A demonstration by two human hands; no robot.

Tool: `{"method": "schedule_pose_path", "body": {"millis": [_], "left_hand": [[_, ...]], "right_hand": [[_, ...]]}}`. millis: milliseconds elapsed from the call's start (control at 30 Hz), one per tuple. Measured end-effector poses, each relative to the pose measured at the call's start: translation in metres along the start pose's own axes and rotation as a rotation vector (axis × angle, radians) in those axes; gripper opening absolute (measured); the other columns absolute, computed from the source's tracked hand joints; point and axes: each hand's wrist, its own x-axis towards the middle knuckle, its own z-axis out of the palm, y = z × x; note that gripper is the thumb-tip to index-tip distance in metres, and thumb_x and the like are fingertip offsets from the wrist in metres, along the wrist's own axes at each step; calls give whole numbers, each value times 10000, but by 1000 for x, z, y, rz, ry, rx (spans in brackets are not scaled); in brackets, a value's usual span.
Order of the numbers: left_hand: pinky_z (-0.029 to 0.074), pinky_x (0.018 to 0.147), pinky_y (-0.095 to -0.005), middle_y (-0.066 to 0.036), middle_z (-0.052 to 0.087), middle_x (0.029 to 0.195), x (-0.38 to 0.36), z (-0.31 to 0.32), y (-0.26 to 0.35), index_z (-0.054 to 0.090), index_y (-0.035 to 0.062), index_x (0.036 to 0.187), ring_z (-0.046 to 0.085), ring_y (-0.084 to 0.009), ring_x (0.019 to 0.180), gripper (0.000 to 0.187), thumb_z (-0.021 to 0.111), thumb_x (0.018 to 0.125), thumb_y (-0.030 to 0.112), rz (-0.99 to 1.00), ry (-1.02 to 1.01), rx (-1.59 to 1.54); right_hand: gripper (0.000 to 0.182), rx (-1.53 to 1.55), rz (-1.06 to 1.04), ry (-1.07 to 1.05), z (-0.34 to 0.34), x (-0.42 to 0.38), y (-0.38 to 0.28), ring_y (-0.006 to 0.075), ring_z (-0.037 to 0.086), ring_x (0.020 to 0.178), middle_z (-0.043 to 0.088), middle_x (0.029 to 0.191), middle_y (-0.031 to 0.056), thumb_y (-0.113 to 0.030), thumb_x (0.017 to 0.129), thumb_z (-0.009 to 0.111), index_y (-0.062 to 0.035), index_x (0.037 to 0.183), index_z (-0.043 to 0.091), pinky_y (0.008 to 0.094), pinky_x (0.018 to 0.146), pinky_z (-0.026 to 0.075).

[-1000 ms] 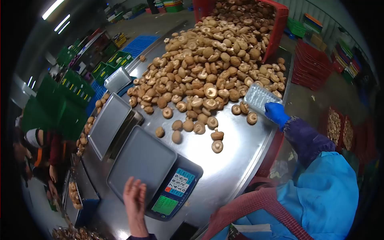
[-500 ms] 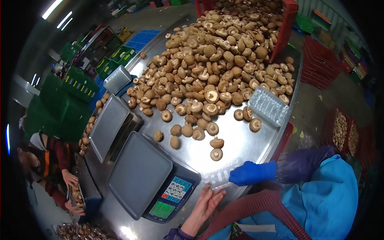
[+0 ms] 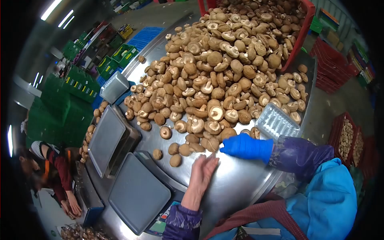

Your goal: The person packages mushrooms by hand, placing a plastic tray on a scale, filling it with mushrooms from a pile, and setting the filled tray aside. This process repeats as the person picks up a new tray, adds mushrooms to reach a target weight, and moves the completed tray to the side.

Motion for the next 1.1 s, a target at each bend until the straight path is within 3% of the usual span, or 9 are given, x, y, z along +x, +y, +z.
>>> {"method": "schedule_pose_path", "body": {"millis": [33, 133, 300, 333, 400, 500, 700, 833, 1100], "left_hand": [[520, 811, -344, -281, 441, 1157, -5, -3, -1, 322, -93, 1127, 557, -330, 965, 315, 404, 850, 34, -54, 54, -47], [526, 787, -353, -291, 423, 1161, 1, -24, -4, 154, -58, 1278, 575, -322, 906, 504, 416, 857, 34, -12, 90, 40], [523, 773, -352, -241, 411, 1163, 21, -1, 4, 135, -33, 1316, 565, -293, 932, 585, 433, 813, -71, 46, 113, 171], [526, 748, -348, -204, 372, 1205, 31, -4, 2, 144, -28, 1318, 527, -272, 998, 578, 422, 815, -93, 56, 84, 186], [526, 741, -347, -191, 359, 1214, 53, -10, -1, 159, -31, 1310, 511, -266, 1016, 554, 416, 823, -90, 90, 52, 200], [525, 733, -348, -187, 372, 1194, 78, -6, 4, 190, -12, 1293, 521, -253, 966, 497, 401, 846, -66, 150, -65, 230], [526, 731, -371, -208, 407, 1145, 78, -11, 0, 166, 45, 1262, 555, -237, 782, 478, 394, 853, -51, 134, -83, 241], [507, 812, -419, -168, 409, 1183, 53, -33, -27, 219, 42, 1250, 522, -280, 1000, 483, 387, 823, -108, 135, -68, 136], [508, 850, -413, -144, 399, 1200, -27, -56, -69, 314, 48, 1235, 491, -266, 1059, 480, 358, 803, -155, -25, -21, -94]], "right_hand": [[122, 186, 25, -36, 19, -8, 1, 252, 587, 626, 535, 723, 67, -137, 748, 527, -146, 868, 545, 347, 432, 452], [138, 74, -47, -280, 26, -10, -3, 254, 581, 602, 567, 768, 57, -197, 769, 539, -134, 890, 553, 367, 449, 450], [277, 164, 301, -105, -18, 42, 34, 268, 590, 730, 582, 778, 85, -377, 783, 557, -108, 836, 596, 395, 615, 464], [348, 205, 459, -208, -45, 64, 46, 278, 587, 774, 591, 838, 89, -425, 798, 539, -100, 905, 597, 401, 638, 465], [455, 347, 440, 164, -29, 79, 90, 317, 528, 916, 579, 952, 93, -474, 778, 543, -149, 1098, 554, 399, 749, 448], [512, 197, 521, -43, -2, 91, 122, 327, 491, 981, 560, 1002, 99, -505, 775, 528, -145, 1139, 529, 403, 767, 443], [508, -110, 435, -105, 18, 69, 76, 291, 469, 992, 532, 1067, 69, -551, 786, 467, -171, 1111, 559, 417, 713, 468], [312, 19, 272, 148, 23, 45, 46, 284, 555, 793, 568, 964, 56, -426, 801, 529, -157, 942, 603, 395, 669, 467], [193, 1190, 902, 555, -4, 9, 23, 94, 526, 782, 583, 829, 20, -209, 823, 597, -39, 912, 603, 230, 705, 440]]}}
